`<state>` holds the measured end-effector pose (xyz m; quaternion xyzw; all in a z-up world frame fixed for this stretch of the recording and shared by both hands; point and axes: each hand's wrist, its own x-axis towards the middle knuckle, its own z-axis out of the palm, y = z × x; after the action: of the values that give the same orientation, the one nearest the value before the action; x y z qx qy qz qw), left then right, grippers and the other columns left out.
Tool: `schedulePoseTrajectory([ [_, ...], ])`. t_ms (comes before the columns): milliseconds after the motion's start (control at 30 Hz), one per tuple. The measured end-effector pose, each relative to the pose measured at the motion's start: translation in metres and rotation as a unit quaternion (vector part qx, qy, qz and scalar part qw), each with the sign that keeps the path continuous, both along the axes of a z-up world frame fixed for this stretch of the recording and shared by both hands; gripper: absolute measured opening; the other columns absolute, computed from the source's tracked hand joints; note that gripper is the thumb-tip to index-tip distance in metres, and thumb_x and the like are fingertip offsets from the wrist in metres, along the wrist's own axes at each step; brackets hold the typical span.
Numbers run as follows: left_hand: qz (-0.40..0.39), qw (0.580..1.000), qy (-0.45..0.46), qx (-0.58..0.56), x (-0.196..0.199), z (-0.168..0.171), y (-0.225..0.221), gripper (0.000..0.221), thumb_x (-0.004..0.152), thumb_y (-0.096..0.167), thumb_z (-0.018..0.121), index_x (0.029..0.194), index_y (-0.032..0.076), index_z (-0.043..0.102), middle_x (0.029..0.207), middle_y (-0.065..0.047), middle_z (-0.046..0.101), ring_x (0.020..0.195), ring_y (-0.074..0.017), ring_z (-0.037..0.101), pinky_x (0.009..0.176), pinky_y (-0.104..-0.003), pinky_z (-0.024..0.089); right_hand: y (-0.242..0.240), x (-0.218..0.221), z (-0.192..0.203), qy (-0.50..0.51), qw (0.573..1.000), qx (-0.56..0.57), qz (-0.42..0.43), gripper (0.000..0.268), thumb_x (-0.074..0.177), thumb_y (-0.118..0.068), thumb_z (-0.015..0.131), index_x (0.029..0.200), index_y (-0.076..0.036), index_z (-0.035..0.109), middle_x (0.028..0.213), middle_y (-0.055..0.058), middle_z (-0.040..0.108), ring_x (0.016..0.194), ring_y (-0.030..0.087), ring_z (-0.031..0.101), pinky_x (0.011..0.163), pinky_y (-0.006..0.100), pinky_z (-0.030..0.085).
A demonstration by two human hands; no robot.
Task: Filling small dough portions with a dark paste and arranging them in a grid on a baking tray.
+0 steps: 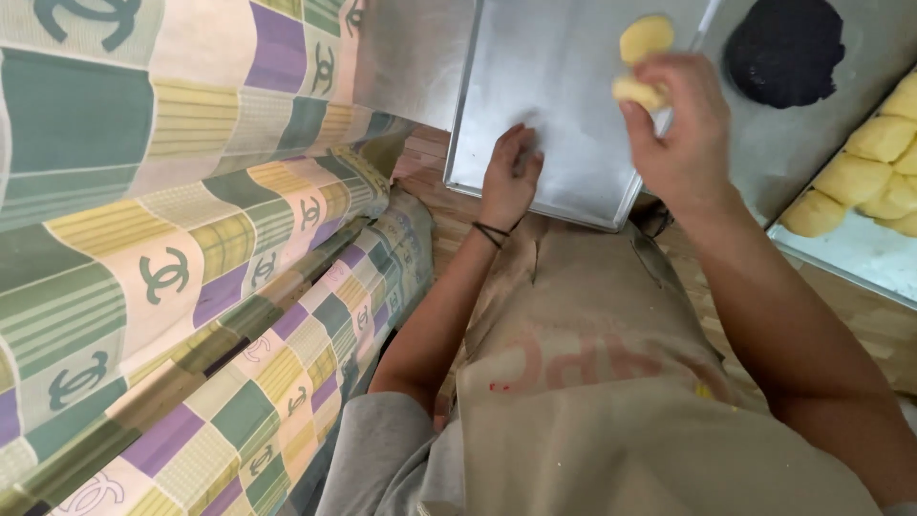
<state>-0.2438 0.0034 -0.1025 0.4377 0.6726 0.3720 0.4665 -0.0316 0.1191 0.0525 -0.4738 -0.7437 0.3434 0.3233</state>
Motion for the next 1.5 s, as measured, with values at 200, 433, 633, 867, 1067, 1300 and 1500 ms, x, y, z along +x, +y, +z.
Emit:
schedulePoseTrajectory([
  [200,-0.012,0.994,0.085,0.062,0.015,0.005,0.049,0.042,0.092,0.014,0.066,0.133,0.005,0.063,0.148,-0.021,0.053,0.140,-0.0318,0.053,0.122,-0.038,0.041,0.014,-0.031,-0.124,-0.264,0.959,0.097,0.031,0.026,0.079,-0.016,0.093,0.098,-0.003,0.080,0.170,0.025,0.024,0.154,0.050,0.020,0.114,0.071,0.027],
  [433,-0.187,0.913,0.342,0.119,0.042,-0.015,0.103,0.082,0.101,0.042,0.064,0.162,0.003,0.025,0.173,-0.018,0.014,0.163,-0.0369,0.015,0.132,-0.053,0.028,-0.132,0.088,-0.143,-0.089,0.995,0.027,0.037,0.019,0.094,0.003,0.068,0.111,-0.001,0.076,0.130,0.018,0.066,0.116,0.036,0.063,0.098,0.046,0.050],
  [633,-0.225,0.850,0.473,0.053,0.050,-0.058,0.148,0.079,0.106,0.056,0.053,0.166,0.014,0.022,0.174,-0.011,0.011,0.162,-0.0320,0.011,0.125,-0.064,0.019,-0.111,0.212,-0.117,-0.161,0.976,-0.118,-0.085,0.019,0.098,-0.006,0.066,0.114,-0.004,0.077,0.104,0.013,0.075,0.088,0.029,0.069,0.082,0.041,0.053],
  [867,-0.136,0.914,0.379,0.043,0.048,-0.006,0.079,0.057,0.104,0.038,0.054,0.151,0.007,0.046,0.161,-0.016,0.042,0.153,-0.0374,0.031,0.120,-0.061,0.025,0.110,0.320,-0.175,-0.174,0.970,0.015,-0.170,0.016,0.104,-0.003,0.077,0.120,-0.003,0.081,0.099,0.011,0.073,0.084,0.025,0.066,0.078,0.037,0.054],
  [1067,-0.138,0.938,0.313,-0.054,0.082,0.016,-0.022,0.053,0.100,0.022,0.056,0.152,0.009,0.047,0.158,-0.015,0.047,0.149,-0.0375,0.037,0.118,-0.057,0.028,0.224,0.305,-0.215,-0.185,0.954,-0.144,-0.188,0.044,0.117,-0.028,0.070,0.081,-0.003,0.064,0.120,0.024,0.060,0.088,0.042,0.063,0.079,0.053,0.049],
  [1300,-0.096,0.942,0.318,-0.054,0.113,0.015,-0.046,0.057,0.095,0.019,0.063,0.149,0.004,0.050,0.150,-0.019,0.053,0.144,-0.0375,0.043,0.118,-0.054,0.031,0.204,0.268,-0.179,-0.176,0.967,-0.067,-0.172,0.021,0.096,-0.016,0.081,0.103,-0.008,0.063,0.108,0.016,0.060,0.103,0.037,0.055,0.082,0.049,0.048],
  [1500,-0.134,0.935,0.323,0.056,0.121,0.020,0.000,0.052,0.097,0.019,0.062,0.146,0.003,0.052,0.147,-0.018,0.054,0.137,-0.0385,0.049,0.114,-0.054,0.037,0.188,0.268,-0.154,-0.076,0.964,-0.151,-0.208,0.041,0.093,-0.012,0.077,0.129,-0.005,0.059,0.120,0.018,0.069,0.104,0.037,0.065,0.088,0.046,0.052],
])
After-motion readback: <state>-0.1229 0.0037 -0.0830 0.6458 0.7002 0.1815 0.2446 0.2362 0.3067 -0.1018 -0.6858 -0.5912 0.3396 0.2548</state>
